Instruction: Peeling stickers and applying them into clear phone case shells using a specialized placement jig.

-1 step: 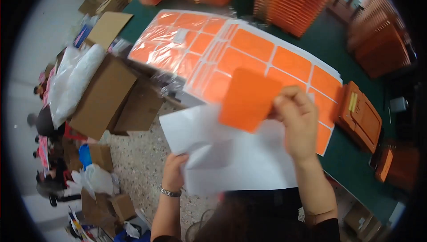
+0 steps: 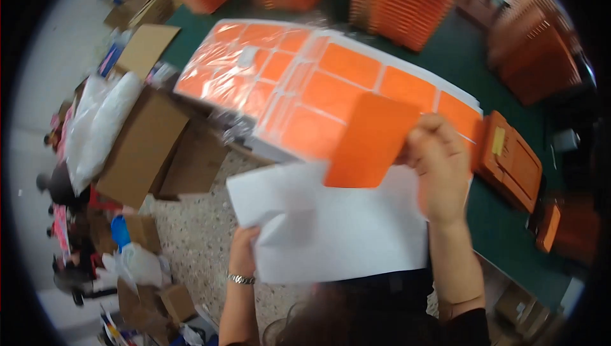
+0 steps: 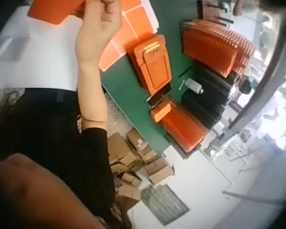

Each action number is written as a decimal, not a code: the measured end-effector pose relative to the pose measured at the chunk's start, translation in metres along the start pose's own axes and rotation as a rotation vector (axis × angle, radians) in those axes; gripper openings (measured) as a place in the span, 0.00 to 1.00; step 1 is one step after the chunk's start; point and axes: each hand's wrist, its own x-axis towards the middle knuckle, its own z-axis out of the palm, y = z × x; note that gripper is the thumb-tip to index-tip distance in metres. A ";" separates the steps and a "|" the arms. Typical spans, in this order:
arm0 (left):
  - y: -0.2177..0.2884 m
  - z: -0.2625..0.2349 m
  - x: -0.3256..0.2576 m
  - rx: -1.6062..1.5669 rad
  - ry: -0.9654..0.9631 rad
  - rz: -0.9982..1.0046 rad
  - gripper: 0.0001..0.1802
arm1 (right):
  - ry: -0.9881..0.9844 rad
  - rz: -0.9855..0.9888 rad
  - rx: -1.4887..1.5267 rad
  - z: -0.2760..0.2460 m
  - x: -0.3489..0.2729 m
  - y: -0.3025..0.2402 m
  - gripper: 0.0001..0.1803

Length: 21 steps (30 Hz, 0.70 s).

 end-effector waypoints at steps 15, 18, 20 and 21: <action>-0.112 -0.128 0.314 -0.453 0.449 0.074 0.23 | -0.189 -0.024 -1.864 -0.211 0.038 -0.202 0.05; -0.117 -0.089 0.329 -0.273 0.523 0.189 0.24 | -0.153 0.039 -1.879 -0.223 0.038 -0.186 0.05; -0.115 -0.064 0.324 -0.157 0.578 0.279 0.24 | -0.151 0.047 -1.860 -0.230 0.038 -0.178 0.04; -0.108 -0.054 0.318 -0.097 0.605 0.331 0.24 | -0.134 0.071 -1.825 -0.232 0.037 -0.174 0.04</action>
